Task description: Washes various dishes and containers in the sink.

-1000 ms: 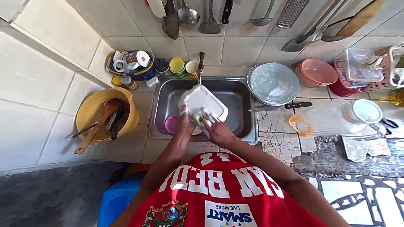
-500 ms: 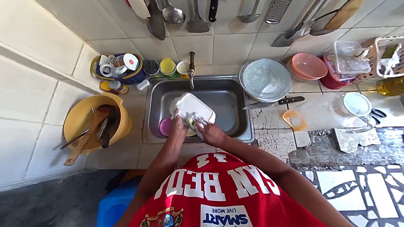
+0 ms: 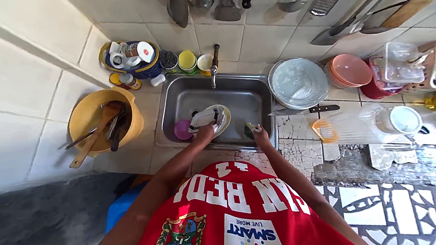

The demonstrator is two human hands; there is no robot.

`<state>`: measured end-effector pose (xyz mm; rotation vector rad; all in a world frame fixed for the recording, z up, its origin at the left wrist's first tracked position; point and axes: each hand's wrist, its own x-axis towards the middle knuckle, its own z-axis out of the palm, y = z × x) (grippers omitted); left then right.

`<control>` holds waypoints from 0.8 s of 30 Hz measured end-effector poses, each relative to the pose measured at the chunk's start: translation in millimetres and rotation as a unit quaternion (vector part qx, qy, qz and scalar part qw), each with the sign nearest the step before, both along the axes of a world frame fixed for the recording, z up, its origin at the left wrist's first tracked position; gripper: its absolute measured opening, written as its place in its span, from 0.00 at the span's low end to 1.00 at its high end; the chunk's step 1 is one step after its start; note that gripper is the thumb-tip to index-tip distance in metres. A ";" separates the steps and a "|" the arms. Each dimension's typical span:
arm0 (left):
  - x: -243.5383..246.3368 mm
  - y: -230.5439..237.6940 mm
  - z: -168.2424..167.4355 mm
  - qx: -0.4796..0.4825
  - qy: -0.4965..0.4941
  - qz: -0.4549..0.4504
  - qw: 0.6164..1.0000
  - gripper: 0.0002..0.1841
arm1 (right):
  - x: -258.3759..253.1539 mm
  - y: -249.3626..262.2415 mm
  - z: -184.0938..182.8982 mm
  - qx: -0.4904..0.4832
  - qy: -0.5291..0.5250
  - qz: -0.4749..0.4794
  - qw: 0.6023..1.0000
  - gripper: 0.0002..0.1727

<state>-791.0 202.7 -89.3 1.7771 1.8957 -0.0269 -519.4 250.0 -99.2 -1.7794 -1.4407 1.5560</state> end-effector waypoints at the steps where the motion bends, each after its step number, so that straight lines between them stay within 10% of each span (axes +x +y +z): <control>1: 8.0 3.4 -6.8 -0.013 0.019 -0.012 1.000 0.22 | -4.7 2.4 0.6 -0.017 0.024 -0.028 0.999 0.20; 14: 30.9 43.8 -63.8 -0.043 0.076 -0.170 0.982 0.30 | -20.8 29.1 41.0 -0.106 0.158 -0.127 0.974 0.20; 18: 5.5 38.9 -77.7 0.010 0.056 -0.225 0.973 0.42 | -0.9 53.3 72.7 -0.050 0.175 -0.153 0.971 0.19; 24: -12.2 57.1 -74.6 -0.018 0.050 -0.273 0.961 0.34 | 49.1 103.8 101.5 0.110 0.119 -0.165 0.973 0.17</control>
